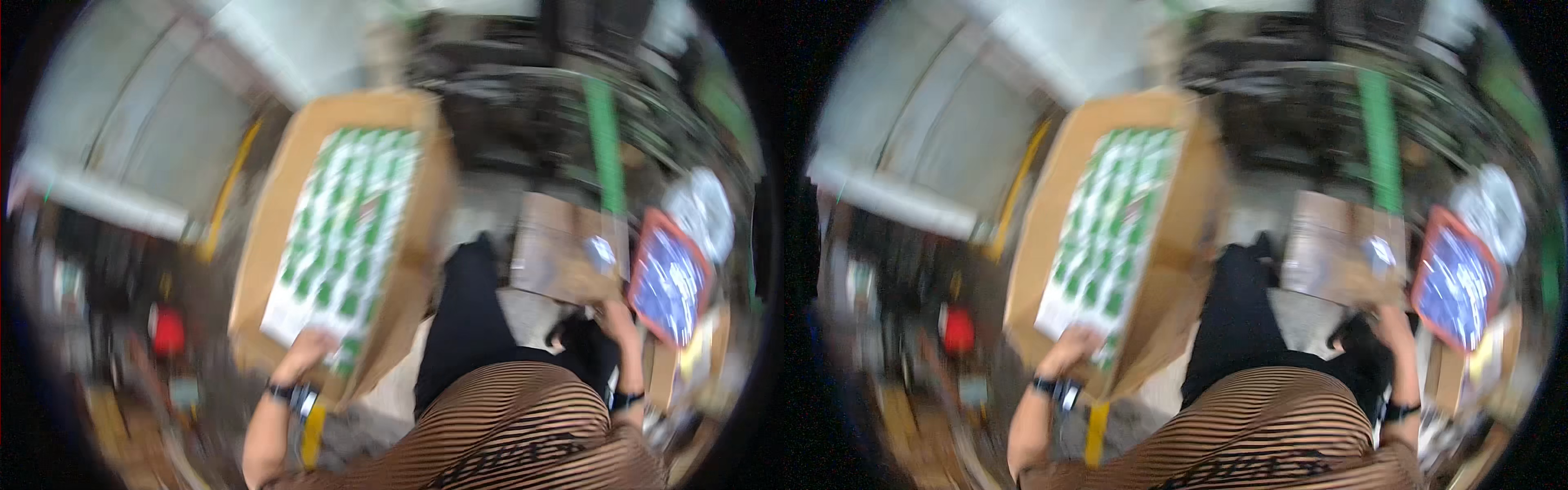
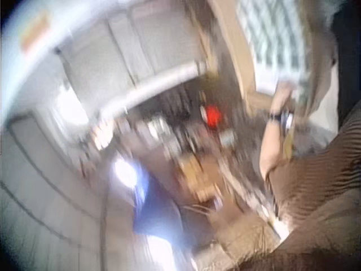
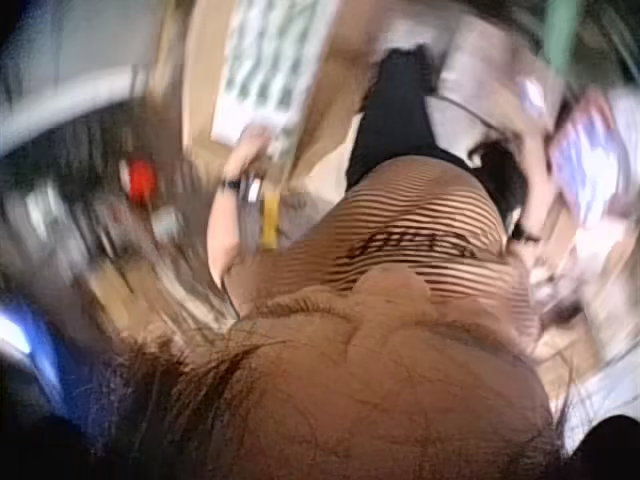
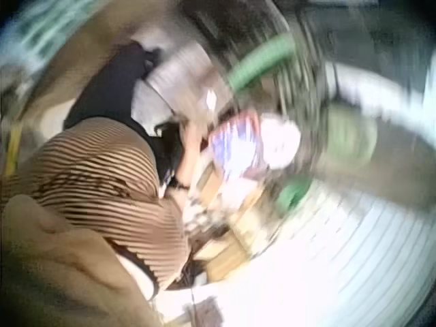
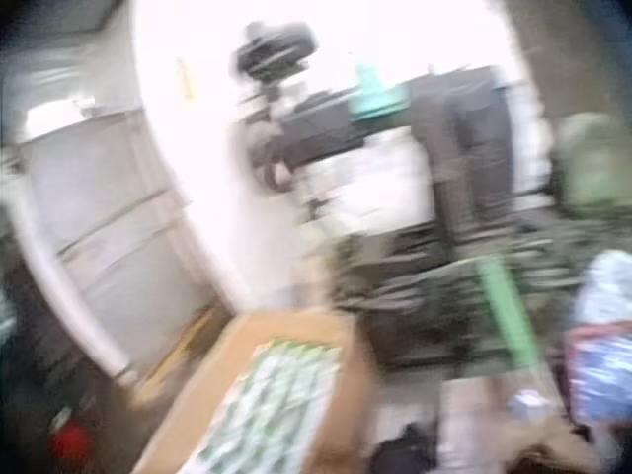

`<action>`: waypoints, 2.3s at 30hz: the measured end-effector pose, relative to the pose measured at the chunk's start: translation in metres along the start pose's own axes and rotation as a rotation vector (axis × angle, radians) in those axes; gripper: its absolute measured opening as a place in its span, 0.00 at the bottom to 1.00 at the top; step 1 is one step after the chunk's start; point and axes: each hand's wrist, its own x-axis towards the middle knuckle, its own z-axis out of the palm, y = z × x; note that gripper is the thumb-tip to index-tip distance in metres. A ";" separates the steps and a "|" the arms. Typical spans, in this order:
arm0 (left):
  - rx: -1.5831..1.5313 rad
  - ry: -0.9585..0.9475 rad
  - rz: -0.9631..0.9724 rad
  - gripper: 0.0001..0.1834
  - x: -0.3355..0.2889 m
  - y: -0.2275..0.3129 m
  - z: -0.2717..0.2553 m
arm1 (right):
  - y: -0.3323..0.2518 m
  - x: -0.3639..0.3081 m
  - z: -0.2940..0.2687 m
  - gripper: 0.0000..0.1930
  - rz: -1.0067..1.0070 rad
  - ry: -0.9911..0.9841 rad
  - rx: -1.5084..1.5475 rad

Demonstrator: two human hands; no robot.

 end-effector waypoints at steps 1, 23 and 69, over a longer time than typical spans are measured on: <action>0.096 -0.046 0.053 0.10 -0.002 -0.024 -0.003 | 0.011 0.007 0.007 0.11 0.045 -0.042 0.060; -0.225 0.048 0.253 0.15 -0.077 0.260 0.109 | 0.337 0.063 0.057 0.31 1.236 0.468 0.399; -0.624 -0.354 0.071 0.15 0.030 0.172 0.184 | 0.147 0.108 0.085 0.11 0.418 0.551 1.528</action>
